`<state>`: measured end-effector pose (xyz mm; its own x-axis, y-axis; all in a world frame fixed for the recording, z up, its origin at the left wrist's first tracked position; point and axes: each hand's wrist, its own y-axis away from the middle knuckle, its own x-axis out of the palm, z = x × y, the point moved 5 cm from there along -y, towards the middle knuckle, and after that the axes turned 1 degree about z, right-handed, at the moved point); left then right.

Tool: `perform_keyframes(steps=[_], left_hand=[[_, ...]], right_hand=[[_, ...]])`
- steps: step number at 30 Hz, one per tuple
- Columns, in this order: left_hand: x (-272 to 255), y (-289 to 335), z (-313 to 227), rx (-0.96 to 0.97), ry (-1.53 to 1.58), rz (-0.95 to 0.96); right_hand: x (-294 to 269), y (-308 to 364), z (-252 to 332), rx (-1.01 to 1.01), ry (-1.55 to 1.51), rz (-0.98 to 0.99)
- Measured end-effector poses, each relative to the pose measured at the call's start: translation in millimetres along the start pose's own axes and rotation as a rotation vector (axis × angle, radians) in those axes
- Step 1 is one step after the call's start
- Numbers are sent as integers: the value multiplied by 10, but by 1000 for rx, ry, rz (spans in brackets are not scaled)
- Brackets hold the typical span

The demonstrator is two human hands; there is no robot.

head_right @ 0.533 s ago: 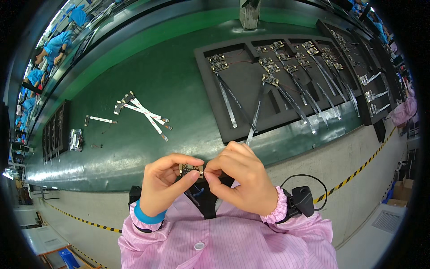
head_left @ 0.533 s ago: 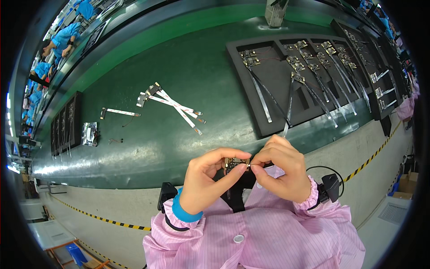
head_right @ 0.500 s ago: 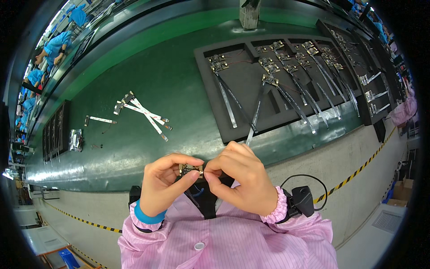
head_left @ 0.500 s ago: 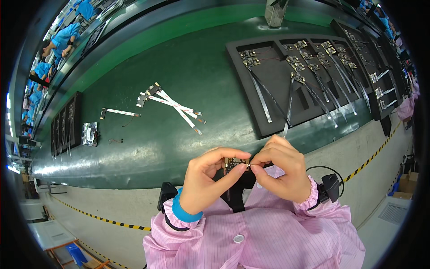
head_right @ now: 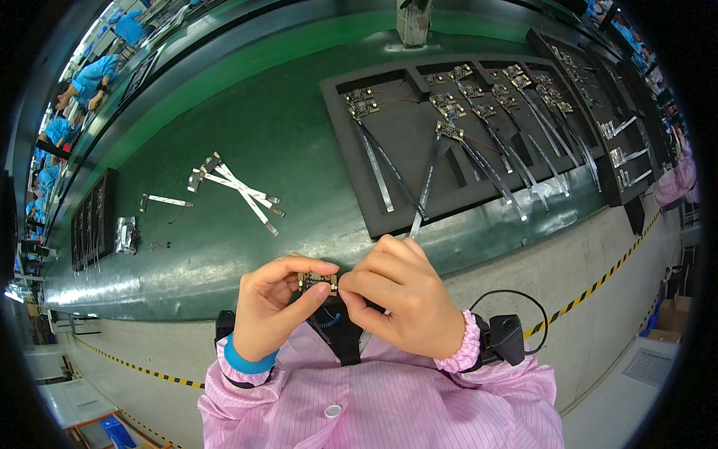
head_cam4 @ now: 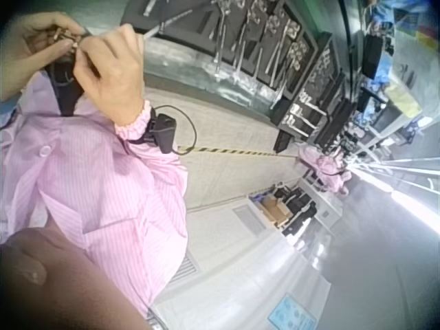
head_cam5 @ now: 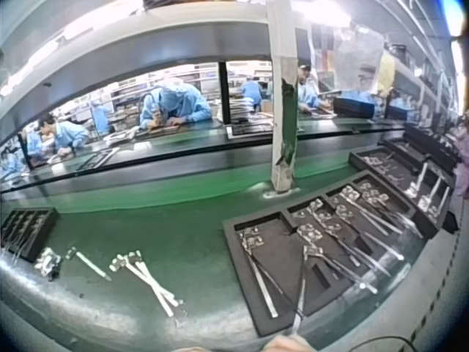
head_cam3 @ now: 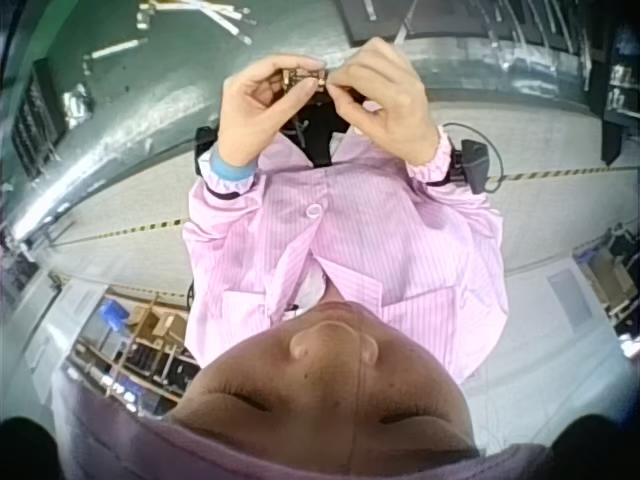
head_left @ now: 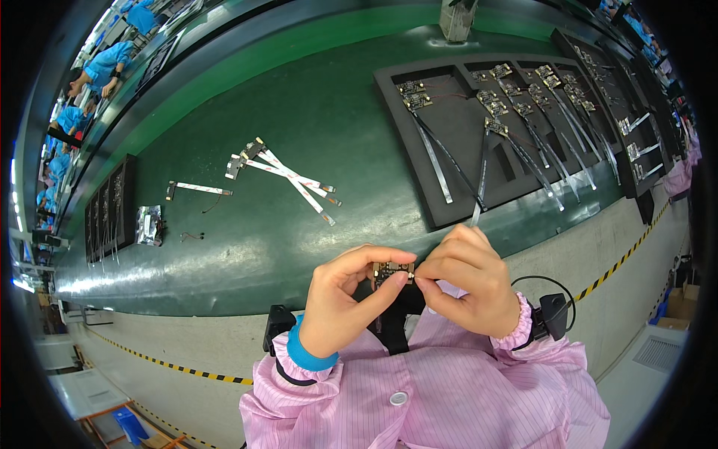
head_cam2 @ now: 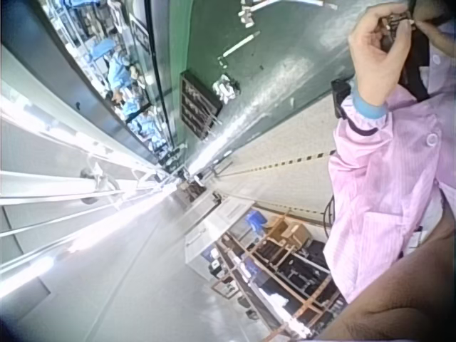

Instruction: The person assembles small electronic circuit boards by hand, connecting components with connector cables and placing the completed circuit boards into an assembly tray on a production line.

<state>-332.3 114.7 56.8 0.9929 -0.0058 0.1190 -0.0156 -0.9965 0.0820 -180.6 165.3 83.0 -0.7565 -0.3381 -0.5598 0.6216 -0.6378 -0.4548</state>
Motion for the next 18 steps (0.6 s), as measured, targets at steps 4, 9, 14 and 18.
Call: perform_keyframes(steps=[4,9,14,18], left_hand=[[-4,1,12,-5,-77,3],[3,-1,14,11,-153,16],[12,-2,21,2,-180,32],[19,3,21,-1,-187,23]], right_hand=[[8,5,-9,-18,5,32],[3,7,-20,-37,46,106],[-12,8,-34,11,47,92],[-6,19,-30,16,24,85]])
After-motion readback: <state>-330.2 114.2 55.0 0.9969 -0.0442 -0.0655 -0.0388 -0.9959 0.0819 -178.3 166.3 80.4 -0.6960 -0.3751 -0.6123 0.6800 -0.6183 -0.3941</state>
